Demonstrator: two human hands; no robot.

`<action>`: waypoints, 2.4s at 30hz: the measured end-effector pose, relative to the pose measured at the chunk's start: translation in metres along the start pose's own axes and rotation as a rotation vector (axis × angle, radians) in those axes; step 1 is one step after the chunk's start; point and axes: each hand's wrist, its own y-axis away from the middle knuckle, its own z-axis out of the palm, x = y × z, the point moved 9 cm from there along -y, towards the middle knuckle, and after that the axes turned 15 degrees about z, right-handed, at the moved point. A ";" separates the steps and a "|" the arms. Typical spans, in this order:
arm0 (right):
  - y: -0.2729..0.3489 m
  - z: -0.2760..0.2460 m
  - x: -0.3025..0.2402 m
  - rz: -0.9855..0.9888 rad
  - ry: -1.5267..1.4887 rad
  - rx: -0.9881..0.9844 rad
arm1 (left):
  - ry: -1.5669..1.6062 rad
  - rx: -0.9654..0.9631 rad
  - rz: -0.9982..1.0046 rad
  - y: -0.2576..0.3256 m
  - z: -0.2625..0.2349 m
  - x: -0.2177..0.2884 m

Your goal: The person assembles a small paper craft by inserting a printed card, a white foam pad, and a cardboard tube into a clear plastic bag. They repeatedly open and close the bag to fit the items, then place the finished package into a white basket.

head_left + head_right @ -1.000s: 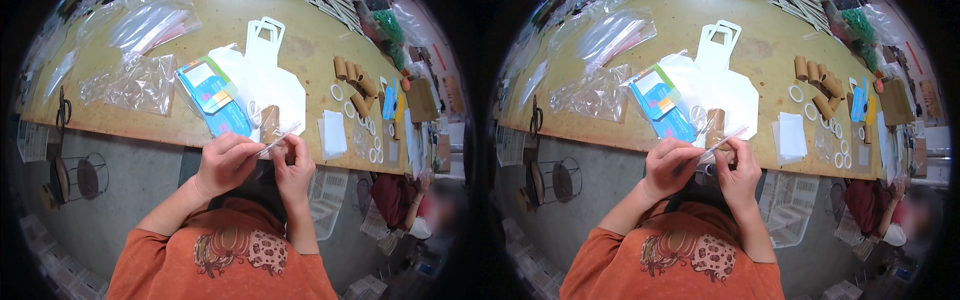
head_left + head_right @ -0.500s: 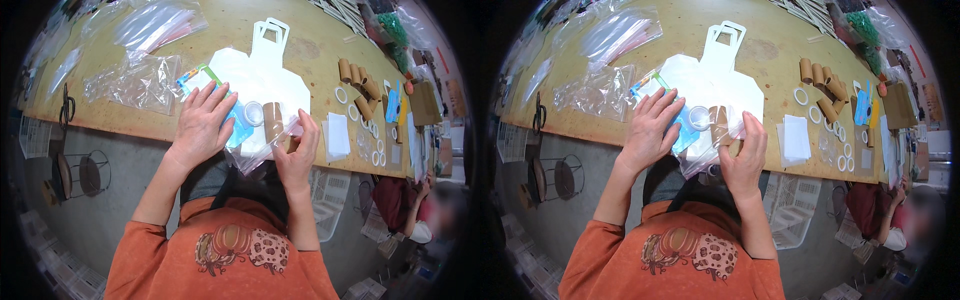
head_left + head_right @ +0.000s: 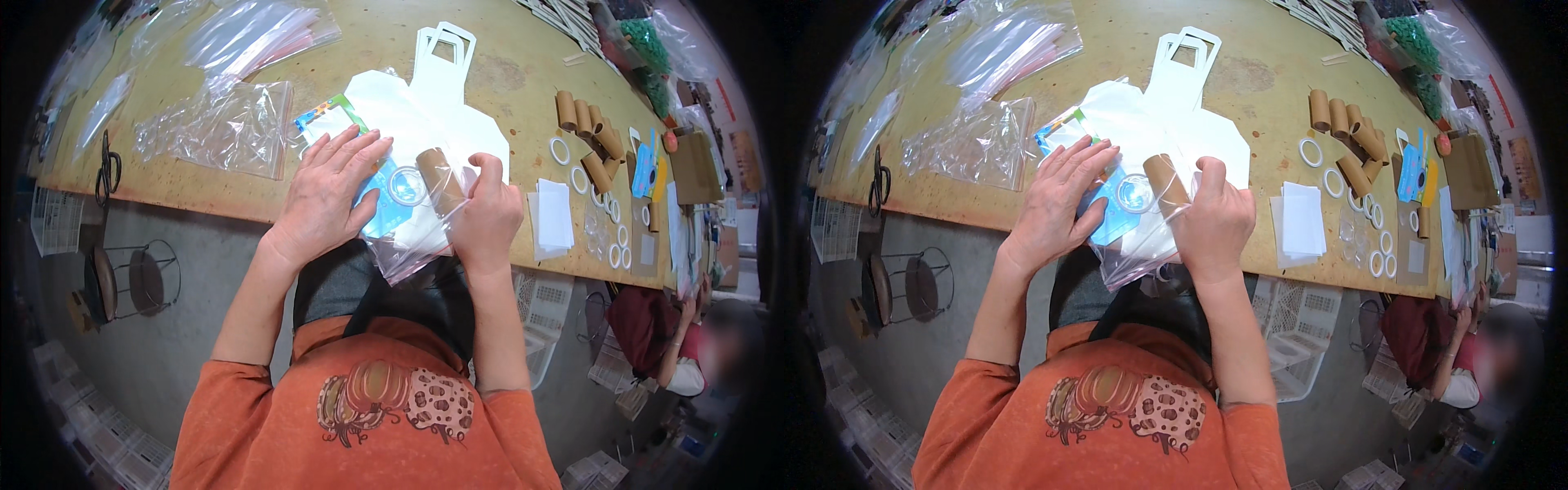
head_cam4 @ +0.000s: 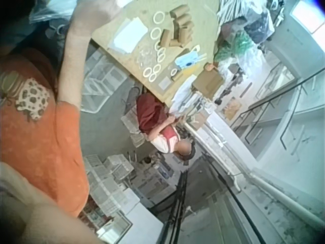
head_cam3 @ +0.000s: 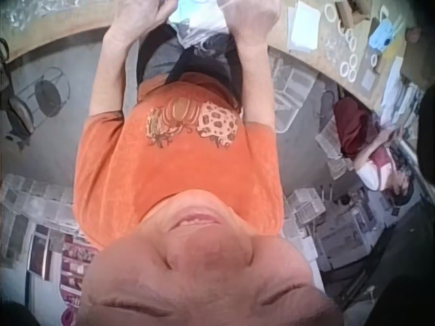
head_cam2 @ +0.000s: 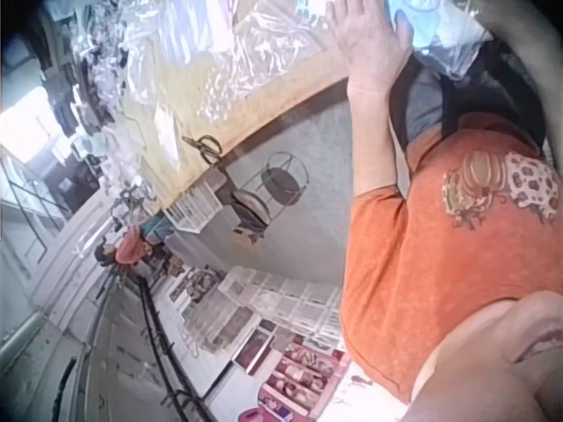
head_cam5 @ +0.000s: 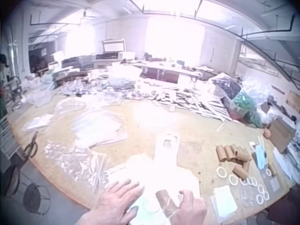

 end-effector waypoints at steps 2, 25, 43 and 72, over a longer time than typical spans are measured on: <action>0.000 0.003 0.004 0.039 0.036 -0.035 | 0.018 0.009 0.000 -0.001 -0.001 0.000; 0.024 0.008 0.049 0.442 -0.542 -0.270 | 0.226 0.003 0.317 0.028 -0.003 0.067; -0.041 -0.078 -0.029 -0.156 -1.011 -0.213 | 0.402 0.714 0.210 -0.020 -0.100 0.024; 0.066 -0.158 0.042 -0.078 -0.458 0.126 | 0.462 0.014 0.301 -0.049 0.001 0.165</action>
